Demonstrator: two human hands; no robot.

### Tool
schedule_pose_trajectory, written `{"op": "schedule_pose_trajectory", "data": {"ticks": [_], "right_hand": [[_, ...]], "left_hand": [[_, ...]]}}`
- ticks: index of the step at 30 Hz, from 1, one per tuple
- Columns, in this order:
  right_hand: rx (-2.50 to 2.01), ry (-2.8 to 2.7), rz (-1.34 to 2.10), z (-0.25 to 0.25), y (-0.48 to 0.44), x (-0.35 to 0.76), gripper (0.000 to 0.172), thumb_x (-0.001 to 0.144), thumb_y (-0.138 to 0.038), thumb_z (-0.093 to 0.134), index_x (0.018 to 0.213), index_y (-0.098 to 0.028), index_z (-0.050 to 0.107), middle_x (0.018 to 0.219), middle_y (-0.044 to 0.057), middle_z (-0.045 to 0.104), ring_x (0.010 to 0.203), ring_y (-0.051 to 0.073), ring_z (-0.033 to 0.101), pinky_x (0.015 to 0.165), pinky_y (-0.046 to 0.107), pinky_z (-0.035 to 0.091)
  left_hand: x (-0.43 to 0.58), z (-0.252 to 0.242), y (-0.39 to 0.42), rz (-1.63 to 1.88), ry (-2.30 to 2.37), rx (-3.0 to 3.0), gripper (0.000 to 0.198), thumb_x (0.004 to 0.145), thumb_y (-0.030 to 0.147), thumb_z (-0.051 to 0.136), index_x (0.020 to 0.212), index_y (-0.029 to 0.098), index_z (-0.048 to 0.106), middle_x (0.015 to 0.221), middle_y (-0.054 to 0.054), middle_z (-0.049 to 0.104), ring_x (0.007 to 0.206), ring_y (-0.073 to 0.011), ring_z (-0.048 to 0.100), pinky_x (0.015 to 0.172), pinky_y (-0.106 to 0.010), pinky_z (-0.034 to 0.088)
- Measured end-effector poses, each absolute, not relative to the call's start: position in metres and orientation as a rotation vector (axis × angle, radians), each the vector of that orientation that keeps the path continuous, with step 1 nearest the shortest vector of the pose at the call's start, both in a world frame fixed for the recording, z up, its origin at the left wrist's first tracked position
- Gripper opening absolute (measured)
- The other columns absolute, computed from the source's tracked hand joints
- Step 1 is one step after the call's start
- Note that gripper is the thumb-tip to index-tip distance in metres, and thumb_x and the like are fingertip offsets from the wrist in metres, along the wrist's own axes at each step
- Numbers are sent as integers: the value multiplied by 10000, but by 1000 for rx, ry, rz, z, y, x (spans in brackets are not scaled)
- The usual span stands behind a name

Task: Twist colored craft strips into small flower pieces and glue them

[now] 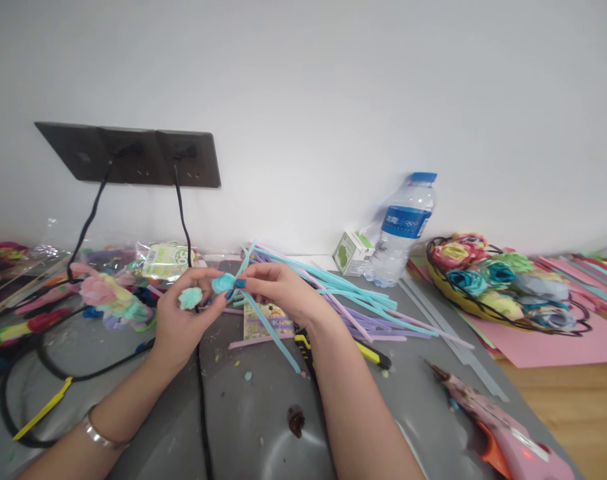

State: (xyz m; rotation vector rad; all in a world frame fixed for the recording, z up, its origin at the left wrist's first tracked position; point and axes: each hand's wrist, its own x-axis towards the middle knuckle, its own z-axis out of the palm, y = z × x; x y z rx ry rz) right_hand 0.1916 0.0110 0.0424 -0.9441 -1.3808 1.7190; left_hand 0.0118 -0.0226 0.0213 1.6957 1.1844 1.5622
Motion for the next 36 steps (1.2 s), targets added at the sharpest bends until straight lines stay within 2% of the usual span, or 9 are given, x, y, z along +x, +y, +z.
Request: {"op": "schedule_pose_trajectory", "data": {"ticks": [8,18,36], "right_hand": [[-918,-1417,1760,38,12,192,290,721,-422,783,758,-167,650,604,-51,508,526,69,421,508,231,259],[-944,-1434,1741,37,13,192,264,721,-396,776,790,-164,671,617,-43,531,526,64,435,498,219,270],[-985,-1441,1747,39,11,191,226,708,-349,759,776,-161,655,595,-51,532,516,64,441,504,225,262]], "left_hand": [[11,18,-21,1567,1194,1715,182,756,143,699,920,221,681,661,46,479,631,-136,488,711,-247,402],[7,11,-18,1569,1178,1869,177,796,142,676,953,221,656,671,62,458,646,-113,509,694,-224,410],[9,13,-20,1546,1199,1913,175,782,142,686,934,223,659,674,62,480,648,-114,522,661,-209,411]]}}
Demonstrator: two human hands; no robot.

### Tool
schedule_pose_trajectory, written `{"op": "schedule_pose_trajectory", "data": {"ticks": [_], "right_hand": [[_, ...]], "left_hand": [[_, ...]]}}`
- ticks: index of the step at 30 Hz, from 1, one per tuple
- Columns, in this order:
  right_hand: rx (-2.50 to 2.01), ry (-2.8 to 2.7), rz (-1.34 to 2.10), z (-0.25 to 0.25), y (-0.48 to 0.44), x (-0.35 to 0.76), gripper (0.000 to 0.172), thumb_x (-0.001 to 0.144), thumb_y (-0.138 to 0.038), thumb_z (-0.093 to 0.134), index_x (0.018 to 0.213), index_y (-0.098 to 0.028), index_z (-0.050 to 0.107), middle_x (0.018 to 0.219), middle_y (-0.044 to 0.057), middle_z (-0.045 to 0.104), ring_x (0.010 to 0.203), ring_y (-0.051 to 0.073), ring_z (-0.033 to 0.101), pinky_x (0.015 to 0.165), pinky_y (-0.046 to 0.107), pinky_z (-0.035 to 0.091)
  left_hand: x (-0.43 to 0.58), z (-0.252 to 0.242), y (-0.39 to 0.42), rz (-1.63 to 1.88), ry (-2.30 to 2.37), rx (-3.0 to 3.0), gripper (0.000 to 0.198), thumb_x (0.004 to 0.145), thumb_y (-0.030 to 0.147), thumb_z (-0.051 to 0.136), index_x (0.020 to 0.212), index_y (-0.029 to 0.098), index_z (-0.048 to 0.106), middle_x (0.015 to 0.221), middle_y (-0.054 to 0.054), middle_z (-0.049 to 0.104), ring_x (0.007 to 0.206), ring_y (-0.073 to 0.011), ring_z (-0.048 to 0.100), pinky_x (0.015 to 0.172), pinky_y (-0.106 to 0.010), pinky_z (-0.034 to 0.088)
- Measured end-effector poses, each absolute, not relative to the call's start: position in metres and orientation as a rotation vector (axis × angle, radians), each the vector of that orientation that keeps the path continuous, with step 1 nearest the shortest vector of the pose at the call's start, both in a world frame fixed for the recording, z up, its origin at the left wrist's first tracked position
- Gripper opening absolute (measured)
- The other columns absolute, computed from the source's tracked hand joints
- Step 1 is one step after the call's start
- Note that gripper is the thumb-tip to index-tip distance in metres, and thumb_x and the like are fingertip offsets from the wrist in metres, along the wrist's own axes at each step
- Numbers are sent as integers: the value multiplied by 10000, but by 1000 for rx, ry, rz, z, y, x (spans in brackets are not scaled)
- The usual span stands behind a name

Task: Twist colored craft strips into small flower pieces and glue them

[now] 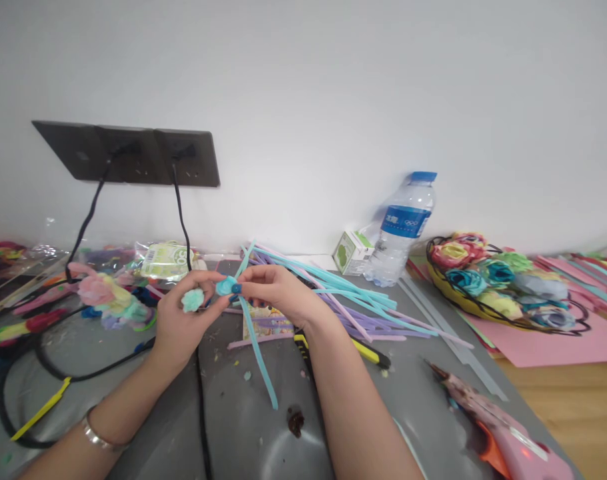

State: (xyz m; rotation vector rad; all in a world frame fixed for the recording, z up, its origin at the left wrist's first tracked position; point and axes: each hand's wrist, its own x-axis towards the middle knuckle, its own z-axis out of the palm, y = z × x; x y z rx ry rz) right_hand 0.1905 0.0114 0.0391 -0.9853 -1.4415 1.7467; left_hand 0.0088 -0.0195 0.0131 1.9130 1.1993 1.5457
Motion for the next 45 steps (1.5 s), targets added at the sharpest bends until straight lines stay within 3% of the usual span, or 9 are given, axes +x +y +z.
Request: {"op": "schedule_pose_trajectory", "data": {"ticks": [14,45], "right_hand": [[-981,-1464,1746,38,12,191,204,733,-342,745,779,-158,668,607,-43,535,524,65,433,502,221,264],[-956,-1450,1741,37,12,192,244,737,-379,757,745,-169,633,600,-51,514,517,69,416,499,227,271]], "left_hand": [[11,15,-19,1581,1195,1966,167,763,132,691,874,217,599,689,66,504,634,-105,519,650,-204,420],[10,12,-20,1576,1175,1909,188,793,161,682,972,214,710,697,31,543,660,-126,549,664,-238,448]]}}
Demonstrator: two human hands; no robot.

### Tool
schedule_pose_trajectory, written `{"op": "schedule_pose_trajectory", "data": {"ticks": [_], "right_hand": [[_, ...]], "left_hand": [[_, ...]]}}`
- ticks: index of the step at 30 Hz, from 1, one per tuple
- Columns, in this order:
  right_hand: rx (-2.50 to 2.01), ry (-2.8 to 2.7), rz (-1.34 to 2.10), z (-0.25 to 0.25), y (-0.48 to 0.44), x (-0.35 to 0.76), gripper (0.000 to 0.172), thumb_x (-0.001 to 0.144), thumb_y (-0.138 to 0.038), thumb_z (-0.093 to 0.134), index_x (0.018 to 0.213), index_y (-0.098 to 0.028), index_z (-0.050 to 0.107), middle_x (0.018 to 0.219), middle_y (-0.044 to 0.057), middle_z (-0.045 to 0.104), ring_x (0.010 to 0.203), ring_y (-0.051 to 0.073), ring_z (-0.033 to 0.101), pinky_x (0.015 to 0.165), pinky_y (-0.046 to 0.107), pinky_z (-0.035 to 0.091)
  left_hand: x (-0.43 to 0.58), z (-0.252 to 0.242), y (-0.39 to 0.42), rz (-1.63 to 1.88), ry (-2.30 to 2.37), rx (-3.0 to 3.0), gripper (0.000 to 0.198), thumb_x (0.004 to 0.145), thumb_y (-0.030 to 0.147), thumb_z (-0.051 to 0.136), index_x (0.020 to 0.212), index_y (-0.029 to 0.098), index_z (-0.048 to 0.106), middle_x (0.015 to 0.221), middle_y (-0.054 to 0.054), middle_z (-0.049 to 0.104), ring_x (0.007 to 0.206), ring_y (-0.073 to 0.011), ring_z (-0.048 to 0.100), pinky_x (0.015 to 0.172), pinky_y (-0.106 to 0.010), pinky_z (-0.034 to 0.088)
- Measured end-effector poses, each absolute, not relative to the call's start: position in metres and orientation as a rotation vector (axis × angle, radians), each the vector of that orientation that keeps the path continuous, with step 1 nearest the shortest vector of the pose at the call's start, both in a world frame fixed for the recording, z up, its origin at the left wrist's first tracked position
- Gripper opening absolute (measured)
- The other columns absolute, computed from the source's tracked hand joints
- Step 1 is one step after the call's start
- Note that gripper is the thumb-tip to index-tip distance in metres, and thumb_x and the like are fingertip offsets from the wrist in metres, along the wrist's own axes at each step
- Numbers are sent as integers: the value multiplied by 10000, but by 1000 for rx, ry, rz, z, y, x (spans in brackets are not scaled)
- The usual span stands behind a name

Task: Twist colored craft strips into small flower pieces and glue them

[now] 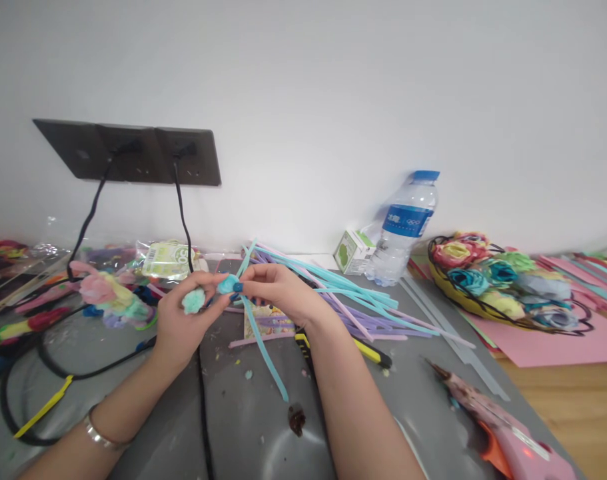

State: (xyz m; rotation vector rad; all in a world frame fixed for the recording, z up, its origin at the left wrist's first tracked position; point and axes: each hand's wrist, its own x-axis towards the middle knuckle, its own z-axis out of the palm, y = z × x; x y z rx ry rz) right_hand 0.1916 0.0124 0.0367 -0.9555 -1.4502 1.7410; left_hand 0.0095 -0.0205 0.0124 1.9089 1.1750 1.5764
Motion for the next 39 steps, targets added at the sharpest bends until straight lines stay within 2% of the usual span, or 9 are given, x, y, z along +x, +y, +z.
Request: {"op": "schedule_pose_trajectory", "data": {"ticks": [7,14,19,21,28,32,35,37,39], "right_hand": [[-940,-1391,1748,38,12,191,259,698,-382,788,748,-170,649,610,-50,523,520,68,413,507,227,278],[-942,-1301,1760,42,11,190,309,632,-404,834,752,-175,664,651,-39,549,543,74,436,535,232,313],[-938,-1282,1746,42,12,190,321,627,-417,841,741,-176,663,662,-27,567,563,84,444,561,238,344],[-938,-1291,1741,43,11,190,317,631,-416,840,743,-180,662,661,-26,565,564,87,444,557,239,346],[-932,-1314,1750,43,11,190,345,626,-448,841,747,-180,663,681,-26,557,575,90,439,560,241,344],[-959,-1260,1699,39,13,189,346,715,-497,744,724,-168,634,710,5,584,615,109,480,597,263,360],[-998,-1200,1580,35,17,189,235,756,-402,643,719,-176,589,760,26,633,628,118,505,601,270,352],[-1030,-1185,1498,33,19,188,87,715,-270,578,745,-190,563,763,12,643,609,116,499,599,269,341],[-1065,-1211,1435,33,20,189,65,664,-197,502,718,-197,540,716,-1,619,590,118,478,591,270,326]], "left_hand": [[8,14,-20,1571,1215,1897,236,816,187,664,1040,222,729,721,18,595,671,-130,563,702,-253,472],[9,17,-20,1584,1234,1775,363,792,237,695,1154,220,699,655,44,496,647,-128,531,699,-257,471],[7,17,-16,1565,1274,1621,131,816,284,662,898,200,722,663,20,549,606,-126,508,557,-228,412],[7,14,-14,1554,1270,1562,140,815,327,670,820,190,704,660,13,560,591,-124,492,524,-223,387],[6,3,-8,1492,1199,1421,199,776,368,720,794,173,686,641,16,570,578,-114,475,530,-224,389],[6,2,-6,1544,1169,1271,190,754,352,733,788,176,673,664,11,586,602,-115,502,568,-229,418],[7,3,-4,1584,1139,1128,211,730,358,752,788,177,662,655,24,542,588,-99,460,558,-224,397],[7,4,-3,1591,1107,1060,221,721,358,761,795,177,657,641,33,504,582,-94,429,551,-225,383],[7,6,-3,1577,1078,1024,230,713,360,767,793,177,654,623,38,480,579,-95,413,550,-232,377]]}}
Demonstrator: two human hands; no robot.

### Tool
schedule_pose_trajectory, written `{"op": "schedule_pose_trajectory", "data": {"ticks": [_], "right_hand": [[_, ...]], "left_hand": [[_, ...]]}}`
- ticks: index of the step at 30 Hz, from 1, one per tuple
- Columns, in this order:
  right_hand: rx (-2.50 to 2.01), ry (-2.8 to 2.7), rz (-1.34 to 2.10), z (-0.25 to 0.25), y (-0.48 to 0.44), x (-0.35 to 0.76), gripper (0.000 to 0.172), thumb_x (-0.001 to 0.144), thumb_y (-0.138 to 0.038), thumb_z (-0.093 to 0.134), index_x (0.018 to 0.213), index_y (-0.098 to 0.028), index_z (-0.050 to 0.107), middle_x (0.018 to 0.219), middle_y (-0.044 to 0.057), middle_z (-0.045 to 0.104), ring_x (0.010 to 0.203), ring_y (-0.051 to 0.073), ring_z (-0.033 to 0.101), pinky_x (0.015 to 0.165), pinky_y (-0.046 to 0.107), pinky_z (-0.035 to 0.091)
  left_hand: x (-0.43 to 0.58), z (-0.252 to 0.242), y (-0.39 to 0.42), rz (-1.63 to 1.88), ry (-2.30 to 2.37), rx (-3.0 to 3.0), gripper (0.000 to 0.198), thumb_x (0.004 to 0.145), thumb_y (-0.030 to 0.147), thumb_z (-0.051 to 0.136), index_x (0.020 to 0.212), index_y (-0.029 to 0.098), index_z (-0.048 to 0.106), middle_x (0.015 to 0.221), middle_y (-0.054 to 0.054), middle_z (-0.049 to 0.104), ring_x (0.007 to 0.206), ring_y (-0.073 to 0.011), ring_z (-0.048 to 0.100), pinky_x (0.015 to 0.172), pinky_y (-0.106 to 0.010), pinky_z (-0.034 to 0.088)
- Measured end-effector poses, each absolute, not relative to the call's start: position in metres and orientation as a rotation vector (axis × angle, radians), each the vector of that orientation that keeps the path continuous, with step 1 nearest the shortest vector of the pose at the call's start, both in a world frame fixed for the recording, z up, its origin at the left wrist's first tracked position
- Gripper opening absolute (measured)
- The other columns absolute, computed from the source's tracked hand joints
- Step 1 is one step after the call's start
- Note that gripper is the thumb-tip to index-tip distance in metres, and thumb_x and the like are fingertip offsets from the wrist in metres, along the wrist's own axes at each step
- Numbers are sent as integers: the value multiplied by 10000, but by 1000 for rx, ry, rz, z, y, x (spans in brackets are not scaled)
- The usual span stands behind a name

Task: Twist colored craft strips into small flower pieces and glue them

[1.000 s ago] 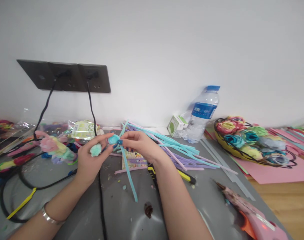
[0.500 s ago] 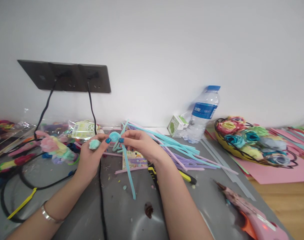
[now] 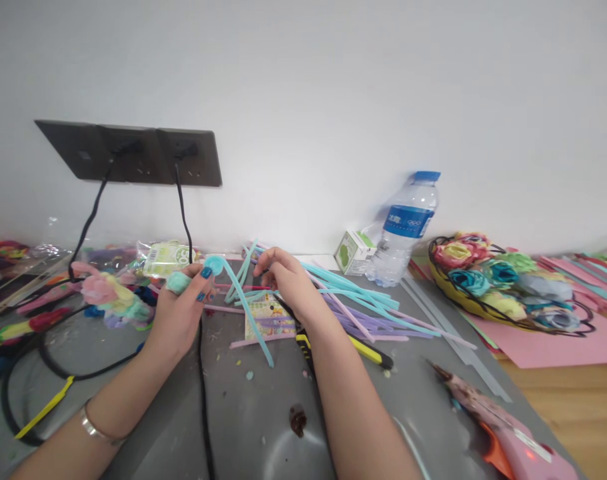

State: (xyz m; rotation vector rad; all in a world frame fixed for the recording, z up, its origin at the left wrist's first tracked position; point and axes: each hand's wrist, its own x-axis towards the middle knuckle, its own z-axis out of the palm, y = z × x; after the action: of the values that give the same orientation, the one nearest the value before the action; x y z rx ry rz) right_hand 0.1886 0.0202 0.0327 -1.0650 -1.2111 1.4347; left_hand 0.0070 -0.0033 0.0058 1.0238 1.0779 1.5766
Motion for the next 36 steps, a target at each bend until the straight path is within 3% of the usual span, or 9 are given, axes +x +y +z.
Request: {"op": "schedule_pose_trajectory", "data": {"ticks": [5,9,11,19,25,28,31,33,36], "right_hand": [[-1027,-1265,1474,34,24,190,118,703,-264,455,601,-207,450,608,3,538,548,132,435,554,281,302],[-977,-1461,1550,38,17,187,224,822,-394,536,766,-182,579,675,9,592,593,132,477,579,269,334],[-940,-1601,1536,40,11,184,247,793,-410,663,811,-172,602,703,-7,598,619,116,471,596,249,337],[-1128,-1662,1473,58,5,193,228,833,-343,611,689,-169,579,614,-24,612,484,75,393,482,209,311],[-1576,-1729,1410,62,-10,217,214,814,-232,524,654,-171,653,581,-4,653,392,91,456,433,226,349],[-1820,-1776,1167,56,-24,220,214,808,-226,551,639,-167,670,527,9,629,438,143,578,503,253,407],[-1933,-1771,705,54,-43,226,183,825,-246,577,791,-176,743,839,88,750,731,233,701,674,315,479],[-1940,-1767,446,56,-59,236,202,838,-271,578,904,-206,757,1021,102,751,940,284,694,821,385,486],[-1906,-1747,258,58,-89,260,257,870,-301,520,1011,-259,731,1043,71,761,1034,301,678,1002,530,393]], "left_hand": [[11,13,-5,1544,1014,929,274,635,364,816,714,176,633,559,59,441,548,-88,392,534,-235,359],[15,18,-6,1552,996,821,328,564,358,858,711,172,632,538,76,432,531,-75,389,516,-213,350],[15,18,-6,1567,979,780,341,560,355,864,737,169,641,547,78,451,536,-70,405,524,-202,361],[14,17,-8,1486,961,753,365,665,312,773,974,186,623,673,54,528,587,-88,448,532,-206,393],[17,10,-15,1246,676,923,164,759,263,622,857,222,498,736,34,571,554,-100,459,539,-239,421],[19,5,-22,1136,630,1068,120,890,325,563,960,230,545,947,-18,624,655,-119,520,615,-272,467],[19,6,-28,1060,676,1236,219,934,393,534,1040,218,612,1117,-71,618,769,-146,553,699,-292,491],[19,9,-30,997,746,1385,257,915,376,583,1100,214,656,1154,-86,615,863,-167,577,773,-290,489],[19,12,-30,1015,708,1554,293,859,332,658,1125,222,713,1192,-99,584,1081,-230,564,846,-290,485]]}}
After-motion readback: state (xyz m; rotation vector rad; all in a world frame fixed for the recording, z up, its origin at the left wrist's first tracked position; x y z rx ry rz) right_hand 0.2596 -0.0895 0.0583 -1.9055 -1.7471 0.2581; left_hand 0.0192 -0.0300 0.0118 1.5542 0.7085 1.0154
